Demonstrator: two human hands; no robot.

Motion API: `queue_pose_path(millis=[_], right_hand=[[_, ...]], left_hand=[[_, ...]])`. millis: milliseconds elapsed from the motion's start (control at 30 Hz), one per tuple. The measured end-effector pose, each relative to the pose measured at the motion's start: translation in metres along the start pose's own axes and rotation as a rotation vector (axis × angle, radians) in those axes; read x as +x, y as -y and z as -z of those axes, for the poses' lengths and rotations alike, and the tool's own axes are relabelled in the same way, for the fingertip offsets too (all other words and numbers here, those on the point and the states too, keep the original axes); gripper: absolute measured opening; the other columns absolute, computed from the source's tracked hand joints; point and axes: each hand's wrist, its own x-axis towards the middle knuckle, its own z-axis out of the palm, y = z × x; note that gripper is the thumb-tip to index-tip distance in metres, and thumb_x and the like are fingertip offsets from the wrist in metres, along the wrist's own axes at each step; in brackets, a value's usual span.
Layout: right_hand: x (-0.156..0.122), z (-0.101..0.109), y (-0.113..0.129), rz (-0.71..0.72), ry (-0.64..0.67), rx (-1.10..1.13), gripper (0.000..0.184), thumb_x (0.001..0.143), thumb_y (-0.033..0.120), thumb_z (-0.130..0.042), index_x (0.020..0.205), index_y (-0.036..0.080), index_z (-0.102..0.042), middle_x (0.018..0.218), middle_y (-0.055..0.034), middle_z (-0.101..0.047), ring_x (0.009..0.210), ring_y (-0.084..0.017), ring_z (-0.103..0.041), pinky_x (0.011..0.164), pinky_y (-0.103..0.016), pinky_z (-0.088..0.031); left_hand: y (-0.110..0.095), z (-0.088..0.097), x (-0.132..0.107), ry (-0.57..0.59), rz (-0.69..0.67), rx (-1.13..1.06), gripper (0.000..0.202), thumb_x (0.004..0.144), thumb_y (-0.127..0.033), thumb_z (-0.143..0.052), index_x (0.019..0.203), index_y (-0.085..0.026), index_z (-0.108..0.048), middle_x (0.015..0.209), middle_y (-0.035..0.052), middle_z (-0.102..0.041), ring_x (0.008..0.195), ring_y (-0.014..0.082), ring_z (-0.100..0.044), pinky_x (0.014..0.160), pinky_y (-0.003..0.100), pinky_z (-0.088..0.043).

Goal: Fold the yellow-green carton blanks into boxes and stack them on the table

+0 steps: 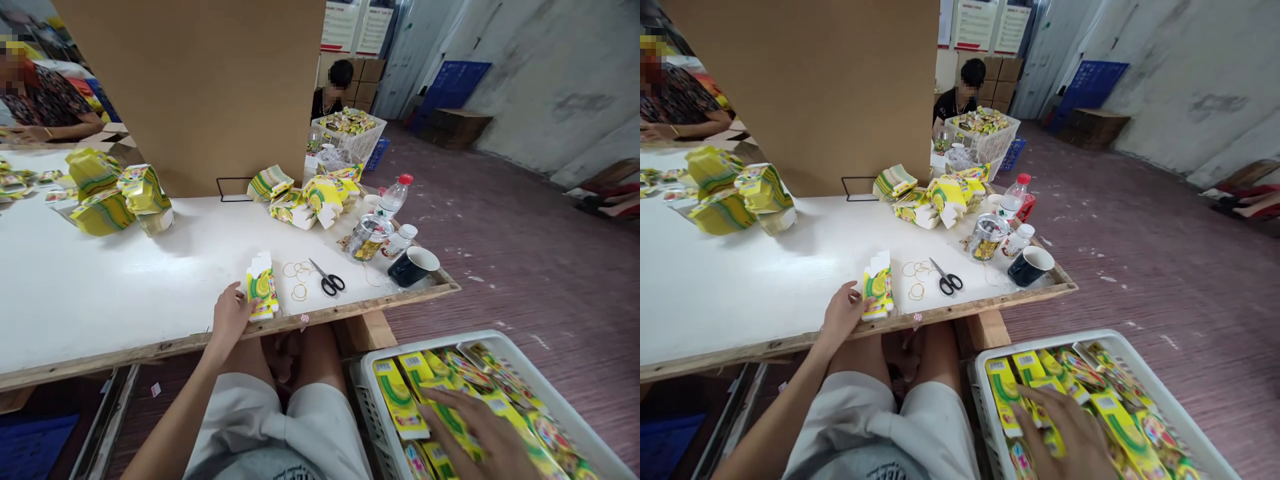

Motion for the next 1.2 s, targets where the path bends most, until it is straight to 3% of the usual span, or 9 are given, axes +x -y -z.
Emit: queue_pose_path(millis=[100, 267, 533, 700, 833, 933, 1033, 1133, 1200], right_hand=[[0.010, -0.029, 0.043, -0.050, 0.033, 0.193, 0.031, 0.085, 0.058, -0.065, 0.092, 0.031, -0.077, 0.090, -0.0053, -0.078, 0.069, -0.024, -0.067, 0.060, -0.034, -0.053], [0.033, -0.056, 0.103, -0.006, 0.041, 0.378, 0.026, 0.090, 0.049, -0.064, 0.090, 0.026, -0.076, 0.077, -0.0042, -0.073, 0.060, -0.019, -0.062, 0.058, -0.028, -0.052], [0.032, -0.065, 0.119, 0.011, 0.135, 0.496, 0.016, 0.094, 0.035, -0.062, 0.096, 0.025, -0.074, 0.083, -0.0032, -0.075, 0.066, -0.018, -0.067, 0.059, -0.025, -0.054], [0.030, -0.074, 0.140, 0.107, -0.002, 0.518, 0.018, 0.096, 0.025, -0.060, 0.109, 0.027, -0.071, 0.108, -0.0068, -0.075, 0.094, -0.023, -0.070, 0.077, -0.031, -0.056], [0.034, -0.079, 0.159, 0.286, 0.022, 0.501, 0.050, 0.095, 0.019, -0.059, 0.143, 0.029, -0.052, 0.144, -0.0106, -0.057, 0.129, -0.029, -0.055, 0.100, -0.043, -0.050], [0.032, -0.081, 0.161, 0.198, 0.014, 0.592, 0.042, 0.095, 0.018, -0.058, 0.136, 0.027, -0.055, 0.124, -0.0106, -0.066, 0.102, -0.022, -0.067, 0.078, -0.031, -0.057], [0.023, -0.082, 0.160, 0.039, -0.053, 0.704, 0.022, 0.094, 0.020, -0.060, 0.116, 0.025, -0.060, 0.094, -0.0039, -0.068, 0.066, -0.014, -0.061, 0.057, -0.023, -0.052], [0.013, -0.084, 0.167, -0.089, -0.109, 0.824, 0.012, 0.094, 0.026, -0.061, 0.106, 0.024, -0.060, 0.087, -0.0017, -0.065, 0.068, -0.015, -0.062, 0.058, -0.022, -0.052], [0.011, -0.084, 0.172, -0.143, -0.143, 0.850, 0.007, 0.095, 0.029, -0.060, 0.101, 0.024, -0.059, 0.084, -0.0010, -0.062, 0.069, -0.015, -0.063, 0.059, -0.022, -0.051]], left_hand=[[0.011, 0.005, 0.008, 0.018, 0.047, 0.041, 0.036, 0.079, -0.033, -0.063, 0.113, -0.019, -0.066, 0.075, 0.0014, -0.067, 0.073, 0.0248, -0.065, 0.074, 0.036, -0.051], [0.010, 0.005, 0.004, 0.041, 0.059, 0.022, 0.035, 0.074, -0.041, -0.070, 0.102, -0.019, -0.069, 0.082, 0.0035, -0.070, 0.067, 0.0216, -0.063, 0.064, 0.031, -0.047], [0.008, 0.004, 0.010, -0.015, 0.062, -0.186, 0.015, 0.074, -0.034, -0.065, 0.077, -0.020, -0.060, 0.068, 0.0002, -0.065, 0.058, 0.0173, -0.058, 0.057, 0.027, -0.045], [-0.028, 0.023, -0.029, 0.001, -0.018, -0.360, 0.018, 0.081, -0.037, -0.062, 0.082, -0.019, -0.058, 0.070, 0.0000, -0.062, 0.065, 0.0162, -0.059, 0.063, 0.026, -0.048], [-0.066, 0.032, -0.088, 0.363, -0.190, -0.511, 0.017, 0.083, -0.032, -0.069, 0.075, -0.018, -0.064, 0.069, 0.0011, -0.064, 0.064, 0.0148, -0.058, 0.063, 0.023, -0.047], [-0.077, 0.031, -0.111, 0.501, -0.128, -0.593, 0.019, 0.089, -0.033, -0.066, 0.079, -0.016, -0.067, 0.072, 0.0022, -0.065, 0.065, 0.0137, -0.056, 0.062, 0.021, -0.046], [-0.077, 0.027, -0.116, 0.762, -0.038, -0.810, 0.030, 0.088, -0.046, -0.068, 0.095, -0.017, -0.073, 0.085, 0.0059, -0.071, 0.078, 0.0171, -0.063, 0.075, 0.025, -0.050], [-0.078, 0.022, -0.117, 1.045, 0.041, -1.062, 0.049, 0.083, -0.060, -0.068, 0.104, -0.016, -0.077, 0.094, 0.0095, -0.075, 0.091, 0.0241, -0.068, 0.092, 0.035, -0.050], [-0.079, 0.017, -0.120, 1.058, 0.093, -1.123, 0.050, 0.082, -0.060, -0.070, 0.104, -0.016, -0.078, 0.093, 0.0101, -0.077, 0.094, 0.0262, -0.069, 0.092, 0.037, -0.050]])
